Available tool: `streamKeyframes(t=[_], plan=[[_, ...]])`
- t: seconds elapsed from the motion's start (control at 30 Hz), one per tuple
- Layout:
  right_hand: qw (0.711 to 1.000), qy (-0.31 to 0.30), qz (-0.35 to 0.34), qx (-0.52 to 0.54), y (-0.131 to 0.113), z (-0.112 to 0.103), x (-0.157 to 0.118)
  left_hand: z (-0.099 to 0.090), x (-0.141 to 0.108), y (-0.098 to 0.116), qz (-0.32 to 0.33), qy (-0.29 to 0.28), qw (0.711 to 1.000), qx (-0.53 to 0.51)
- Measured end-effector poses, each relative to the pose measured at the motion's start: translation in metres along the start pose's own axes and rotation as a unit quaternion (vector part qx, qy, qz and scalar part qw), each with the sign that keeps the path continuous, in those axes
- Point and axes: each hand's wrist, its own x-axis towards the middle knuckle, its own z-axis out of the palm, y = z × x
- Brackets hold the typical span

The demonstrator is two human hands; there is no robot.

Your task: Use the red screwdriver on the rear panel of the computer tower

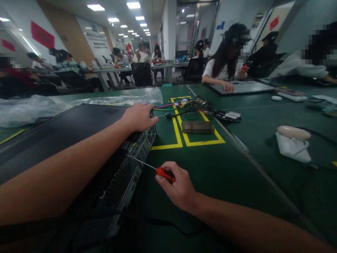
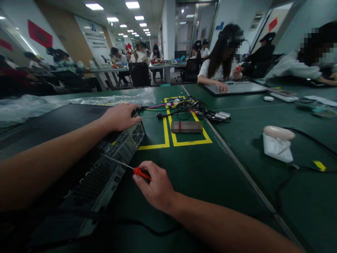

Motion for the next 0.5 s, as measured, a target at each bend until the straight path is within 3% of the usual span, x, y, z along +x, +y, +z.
streamKeyframes(t=[0.3,0.5], plan=[[1.0,0.009,-0.01,-0.014,-0.004,-0.006,0.005,0.0,0.002,0.004,-0.006,-0.003,1.0,0.013],[1.0,0.011,-0.008,0.025,-0.001,-0.003,-0.001,-0.006,0.01,-0.006,0.036,-0.043,0.998,0.027]])
